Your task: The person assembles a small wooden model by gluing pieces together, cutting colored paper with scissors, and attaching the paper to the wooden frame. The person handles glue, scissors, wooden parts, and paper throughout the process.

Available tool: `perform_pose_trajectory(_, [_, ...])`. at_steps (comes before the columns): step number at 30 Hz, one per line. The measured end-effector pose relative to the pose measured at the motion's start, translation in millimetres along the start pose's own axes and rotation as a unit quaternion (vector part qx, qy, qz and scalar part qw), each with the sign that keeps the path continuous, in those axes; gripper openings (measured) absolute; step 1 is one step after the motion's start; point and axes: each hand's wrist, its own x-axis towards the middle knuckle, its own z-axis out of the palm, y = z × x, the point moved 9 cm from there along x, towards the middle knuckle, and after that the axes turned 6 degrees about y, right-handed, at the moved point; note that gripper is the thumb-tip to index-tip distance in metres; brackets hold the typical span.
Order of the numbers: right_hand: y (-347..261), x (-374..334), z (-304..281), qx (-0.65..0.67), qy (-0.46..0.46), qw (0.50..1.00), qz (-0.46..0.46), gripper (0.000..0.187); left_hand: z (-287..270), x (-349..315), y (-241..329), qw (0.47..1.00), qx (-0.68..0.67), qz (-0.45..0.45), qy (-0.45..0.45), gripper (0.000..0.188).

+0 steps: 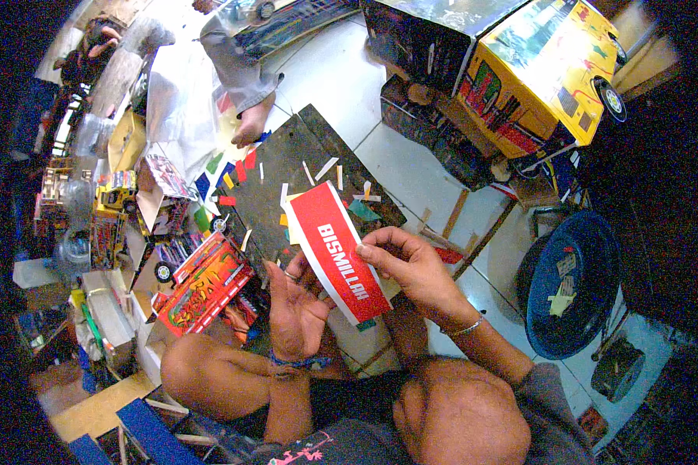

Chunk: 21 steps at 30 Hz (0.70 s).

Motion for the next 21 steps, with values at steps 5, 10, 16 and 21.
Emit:
perform_pose_trajectory(5, [4.0, -0.1, -0.3, -0.007, 0.011, 1.0, 0.01, 0.021, 2.4, 1.1, -0.9, 1.0, -0.006, 0.005, -0.024, 0.07])
perform_pose_trajectory(10, [5.2, 0.6, 3.1, -0.007, -0.008, 1.0, -0.002, 0.022, 4.4, 1.3, 0.3, 0.999, -0.01, 0.024, -0.037, 0.06])
perform_pose_trajectory(16, [5.1, 1.9, 5.1, -0.025, -0.004, 1.0, -0.013, 0.019, 2.2, 1.5, 0.5, 0.999, -0.006, 0.036, -0.018, 0.041])
perform_pose_trajectory(21, [-5.0, -4.2, 5.5, -0.052, 0.004, 0.997, -0.065, 0.017, 1.7, 2.4, -0.6, 0.999, -0.009, 0.029, -0.011, 0.035])
